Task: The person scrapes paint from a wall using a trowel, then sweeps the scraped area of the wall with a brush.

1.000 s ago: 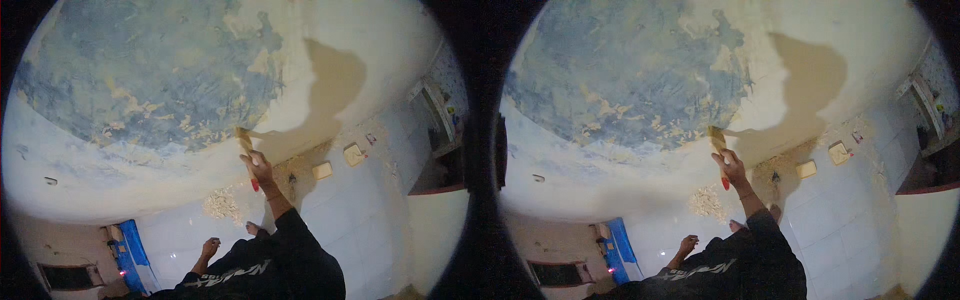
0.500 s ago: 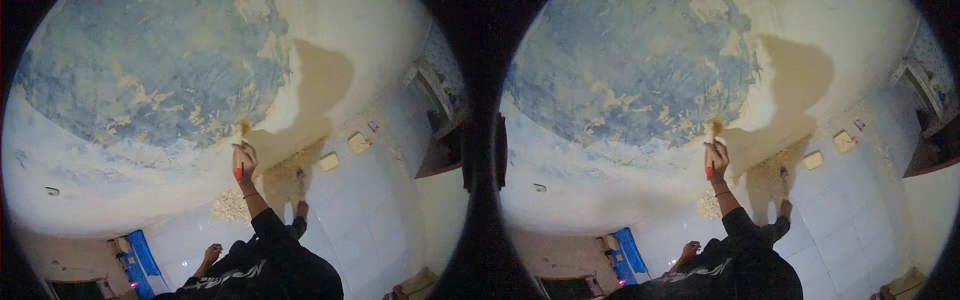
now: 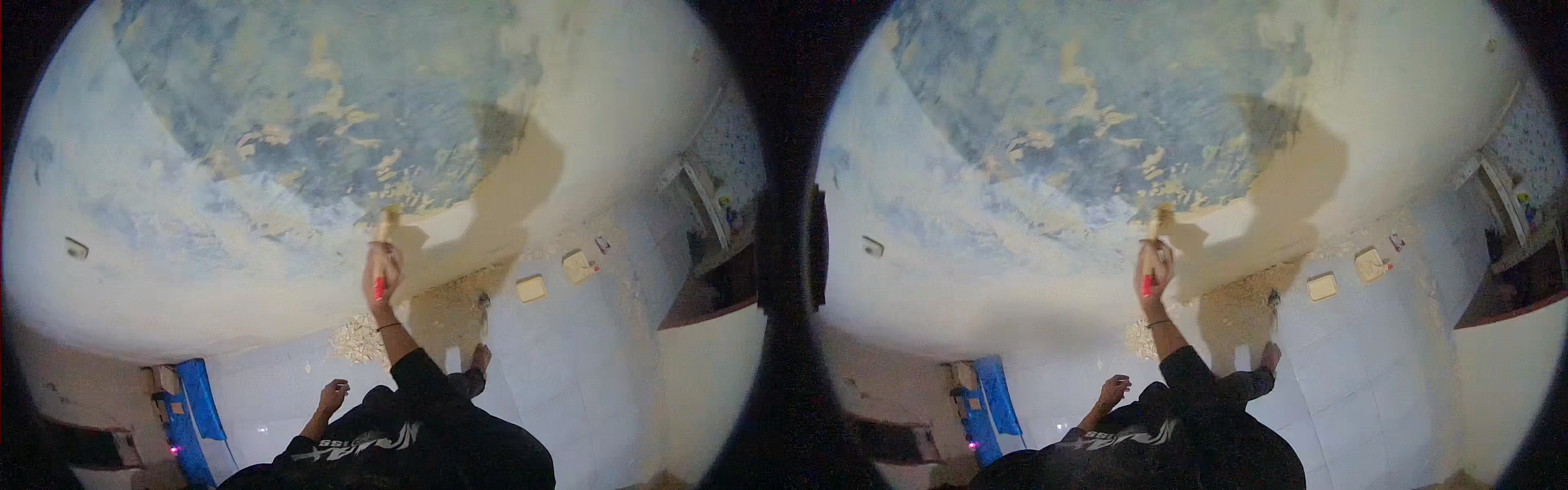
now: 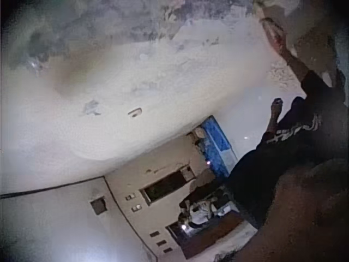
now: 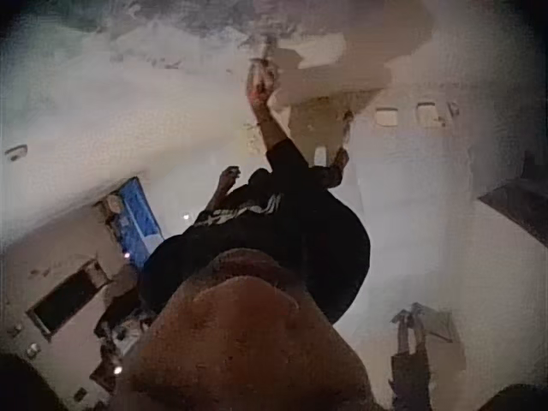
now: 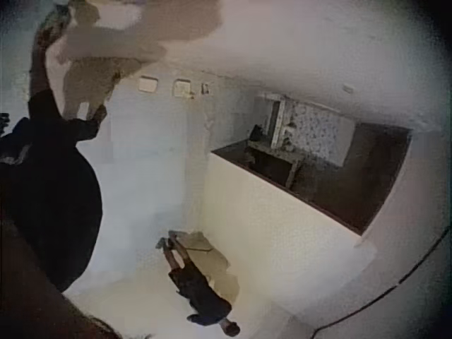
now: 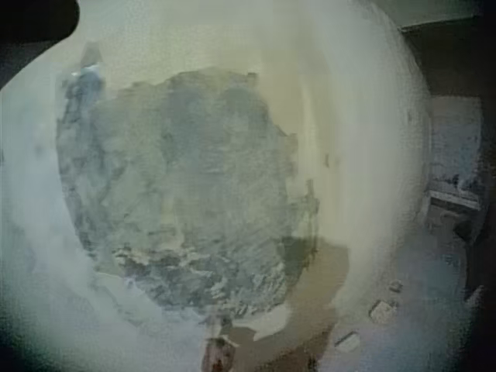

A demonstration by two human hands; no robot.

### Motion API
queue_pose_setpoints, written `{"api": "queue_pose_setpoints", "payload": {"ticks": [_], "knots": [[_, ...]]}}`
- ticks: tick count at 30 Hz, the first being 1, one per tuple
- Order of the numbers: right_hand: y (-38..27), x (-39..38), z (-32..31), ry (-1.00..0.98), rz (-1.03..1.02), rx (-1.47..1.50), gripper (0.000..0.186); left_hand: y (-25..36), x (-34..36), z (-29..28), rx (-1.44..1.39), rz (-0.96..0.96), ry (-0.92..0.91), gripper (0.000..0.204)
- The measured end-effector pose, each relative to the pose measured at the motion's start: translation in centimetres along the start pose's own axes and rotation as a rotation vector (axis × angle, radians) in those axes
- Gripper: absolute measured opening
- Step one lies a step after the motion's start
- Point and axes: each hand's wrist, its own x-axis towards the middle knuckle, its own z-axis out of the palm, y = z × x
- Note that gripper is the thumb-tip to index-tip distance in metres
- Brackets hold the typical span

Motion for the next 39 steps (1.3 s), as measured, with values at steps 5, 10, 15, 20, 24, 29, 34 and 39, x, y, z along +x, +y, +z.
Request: {"api": "queue_pose_setpoints", "payload": {"ticks": [5, 10, 15, 20, 24, 29, 34, 39], "knots": [[-5.0, -6.3, 5.8, -0.316, -0.172, -0.321, 0.02, -6.1, -0.9, -0.5, -0.121, -0.065, 0.027, 0.032], [-6.7, -2.8, 1.9, -0.937, -0.245, -0.319, 0.019, -7.3, -3.5, -0.2, -0.23, -0.282, 0.174, 0.028], [-6.6, 8.7, 0.4, -1.63, -0.535, -0.768, 0.017, -12.8, -4.3, 2.9, -0.502, -0.351, 0.206, 0.032], [-16.1, 17.6, 8.3, -1.64, -1.07, -0.736, 0.019, -12.4, -4.8, 6.2, -0.415, -0.23, 0.166, 0.034], [-27.7, 15.5, 15.6, -1.497, -1.177, -1.107, 0.019, -12.6, -6.6, 8.3, -0.412, -0.238, 0.131, 0.032], [-33.8, 15.3, 19.2, -0.943, -1.752, -0.753, 0.022, -17.6, -2.2, 11.2, 0.199, 0.037, 0.206, 0.034], [-28.5, 13.4, 18.7, -0.785, -1.83, -0.974, 0.021, -13.3, -0.9, 9.7, -0.43, -0.162, 0.183, 0.039], [-16.7, 7.7, 11.2, -1.174, -1.695, -1.136, 0.018, -14.6, -1.0, 8.4, -0.677, -0.192, 0.204, 0.035]]}}
